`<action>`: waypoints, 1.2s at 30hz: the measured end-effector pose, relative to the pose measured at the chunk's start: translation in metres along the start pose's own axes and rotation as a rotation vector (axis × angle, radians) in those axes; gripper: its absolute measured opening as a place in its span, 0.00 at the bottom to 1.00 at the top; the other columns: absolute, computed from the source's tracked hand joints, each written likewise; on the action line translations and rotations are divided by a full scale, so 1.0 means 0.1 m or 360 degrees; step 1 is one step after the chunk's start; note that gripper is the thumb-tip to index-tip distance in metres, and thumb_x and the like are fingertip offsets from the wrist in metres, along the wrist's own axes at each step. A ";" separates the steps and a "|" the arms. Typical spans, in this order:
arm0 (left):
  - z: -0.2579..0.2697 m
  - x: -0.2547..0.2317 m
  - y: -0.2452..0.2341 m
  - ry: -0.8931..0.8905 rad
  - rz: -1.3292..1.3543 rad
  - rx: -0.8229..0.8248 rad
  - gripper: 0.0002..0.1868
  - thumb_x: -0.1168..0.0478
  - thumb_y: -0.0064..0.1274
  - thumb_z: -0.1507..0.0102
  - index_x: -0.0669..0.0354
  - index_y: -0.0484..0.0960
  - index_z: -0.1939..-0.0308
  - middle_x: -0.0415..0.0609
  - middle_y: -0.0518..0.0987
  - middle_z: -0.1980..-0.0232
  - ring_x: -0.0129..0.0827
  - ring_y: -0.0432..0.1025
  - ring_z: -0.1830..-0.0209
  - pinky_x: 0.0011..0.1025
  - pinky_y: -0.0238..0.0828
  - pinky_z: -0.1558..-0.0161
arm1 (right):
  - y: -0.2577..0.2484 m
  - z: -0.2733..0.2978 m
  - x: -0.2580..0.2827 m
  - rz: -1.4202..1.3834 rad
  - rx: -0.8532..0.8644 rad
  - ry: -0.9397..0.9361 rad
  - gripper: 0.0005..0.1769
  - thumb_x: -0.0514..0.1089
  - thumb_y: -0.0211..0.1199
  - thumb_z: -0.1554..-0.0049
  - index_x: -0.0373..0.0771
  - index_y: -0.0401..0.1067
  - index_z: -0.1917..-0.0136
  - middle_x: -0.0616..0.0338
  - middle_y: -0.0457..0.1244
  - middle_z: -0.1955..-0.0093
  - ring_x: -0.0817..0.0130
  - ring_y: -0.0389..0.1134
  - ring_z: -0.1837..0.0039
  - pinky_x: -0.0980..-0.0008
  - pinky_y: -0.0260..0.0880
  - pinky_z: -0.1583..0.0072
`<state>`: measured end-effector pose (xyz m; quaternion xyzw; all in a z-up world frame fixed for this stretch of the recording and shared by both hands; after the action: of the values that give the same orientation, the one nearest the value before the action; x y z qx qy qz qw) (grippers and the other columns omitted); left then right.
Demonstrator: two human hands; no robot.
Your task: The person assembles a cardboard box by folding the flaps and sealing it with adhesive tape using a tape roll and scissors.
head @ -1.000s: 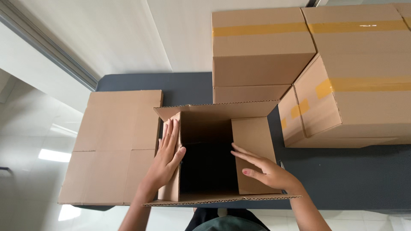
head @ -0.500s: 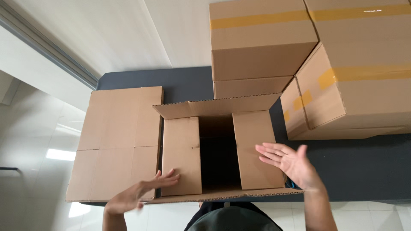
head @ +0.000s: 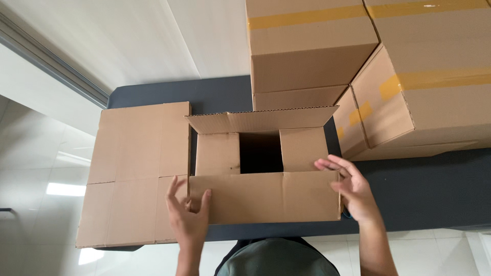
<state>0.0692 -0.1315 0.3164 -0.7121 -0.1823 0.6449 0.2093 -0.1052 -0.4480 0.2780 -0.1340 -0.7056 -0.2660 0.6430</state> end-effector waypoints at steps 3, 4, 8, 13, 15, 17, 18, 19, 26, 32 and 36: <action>0.01 -0.07 0.18 0.0818 -0.0505 -0.0112 0.31 0.55 0.51 0.44 0.49 0.60 0.37 0.57 0.50 0.34 0.56 0.42 0.30 0.56 0.46 0.37 | 0.12 0.07 0.13 0.0927 -0.0379 -0.0441 0.47 0.45 0.58 0.54 0.34 0.35 0.30 0.41 0.40 0.28 0.52 0.42 0.27 0.57 0.46 0.31; 0.01 -0.04 0.24 0.0821 -0.0507 -0.0101 0.31 0.55 0.51 0.44 0.49 0.60 0.37 0.57 0.50 0.34 0.56 0.42 0.30 0.56 0.46 0.37 | 0.11 0.07 0.12 0.0927 -0.0388 -0.0433 0.47 0.45 0.58 0.54 0.34 0.35 0.30 0.41 0.40 0.28 0.52 0.42 0.27 0.57 0.46 0.31; 0.26 -0.22 0.71 0.1260 -0.1128 0.0260 0.28 0.48 0.37 0.42 0.47 0.57 0.38 0.55 0.46 0.29 0.53 0.38 0.29 0.58 0.34 0.38 | 0.32 -0.01 0.26 0.1850 -0.0388 -0.0667 0.43 0.52 0.55 0.51 0.35 0.38 0.30 0.39 0.37 0.29 0.40 0.35 0.27 0.43 0.38 0.32; 0.81 -0.62 1.04 0.1789 -0.1216 0.0396 0.42 0.31 0.33 0.43 0.46 0.48 0.32 0.51 0.44 0.28 0.45 0.36 0.28 0.45 0.29 0.32 | 0.64 -0.36 0.53 0.2105 -0.0402 -0.0684 0.57 0.48 0.70 0.62 0.39 0.38 0.29 0.34 0.32 0.28 0.38 0.30 0.26 0.38 0.35 0.32; 0.93 -0.68 1.15 0.1882 -0.1143 0.0454 0.45 0.29 0.33 0.44 0.54 0.50 0.32 0.55 0.49 0.30 0.47 0.42 0.29 0.46 0.36 0.33 | 0.93 -0.49 0.66 0.2123 -0.0251 -0.0916 0.57 0.48 0.71 0.59 0.40 0.35 0.28 0.39 0.28 0.26 0.38 0.27 0.25 0.33 0.31 0.31; 0.93 -0.70 1.18 0.1858 -0.1090 0.0490 0.45 0.29 0.32 0.44 0.56 0.51 0.33 0.55 0.50 0.30 0.46 0.42 0.29 0.45 0.36 0.33 | 1.14 -0.56 0.78 0.2140 -0.0196 -0.0961 0.50 0.50 0.63 0.51 0.40 0.34 0.28 0.43 0.30 0.25 0.41 0.28 0.25 0.36 0.32 0.31; 0.93 -0.72 1.20 0.1838 -0.1037 0.0529 0.45 0.30 0.32 0.43 0.58 0.53 0.33 0.54 0.51 0.30 0.45 0.43 0.29 0.45 0.37 0.34 | 1.25 -0.59 0.83 0.2155 -0.0146 -0.1003 0.43 0.51 0.55 0.44 0.40 0.34 0.27 0.48 0.32 0.24 0.44 0.29 0.24 0.39 0.33 0.30; 0.93 -0.71 1.20 0.1833 -0.1036 0.0530 0.45 0.30 0.32 0.43 0.58 0.53 0.33 0.54 0.51 0.30 0.45 0.43 0.29 0.45 0.37 0.34 | 1.26 -0.64 0.79 0.2157 -0.0141 -0.1001 0.43 0.51 0.55 0.44 0.40 0.34 0.27 0.48 0.32 0.24 0.44 0.29 0.24 0.39 0.33 0.30; 0.89 -0.66 1.21 0.1734 -0.1230 0.0421 0.51 0.26 0.27 0.44 0.67 0.47 0.34 0.59 0.48 0.30 0.44 0.41 0.29 0.39 0.33 0.31 | 1.26 -0.32 0.68 0.1870 -0.0086 -0.1154 0.14 0.34 0.51 0.44 0.34 0.66 0.44 0.52 0.62 0.47 0.61 0.61 0.42 0.54 0.50 0.32; 0.74 -0.62 1.25 0.1420 -0.1301 0.0273 0.44 0.35 0.23 0.39 0.73 0.46 0.35 0.66 0.48 0.32 0.51 0.41 0.30 0.42 0.34 0.31 | 1.19 0.17 0.13 0.2078 -0.0005 -0.0885 0.24 0.38 0.48 0.45 0.38 0.55 0.34 0.55 0.51 0.32 0.62 0.49 0.29 0.62 0.46 0.30; 0.45 -0.69 1.21 0.1337 -0.1170 0.0328 0.33 0.42 0.28 0.38 0.59 0.54 0.35 0.56 0.53 0.31 0.48 0.43 0.30 0.50 0.34 0.35 | 1.18 0.29 0.13 0.2378 -0.0232 -0.0839 0.24 0.46 0.44 0.42 0.44 0.55 0.32 0.60 0.49 0.30 0.63 0.47 0.28 0.56 0.44 0.31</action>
<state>0.0160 -0.2671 0.3061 -0.7731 -0.2554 0.2052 0.5432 -0.0683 -0.3375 0.3138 -0.6721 -0.5386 0.2307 0.4527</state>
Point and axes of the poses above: each hand's wrist, its own z-axis away from the middle knuckle, its own y-axis out of the palm, x = y × z, the point moved 8 cm from there along -z, towards the middle knuckle
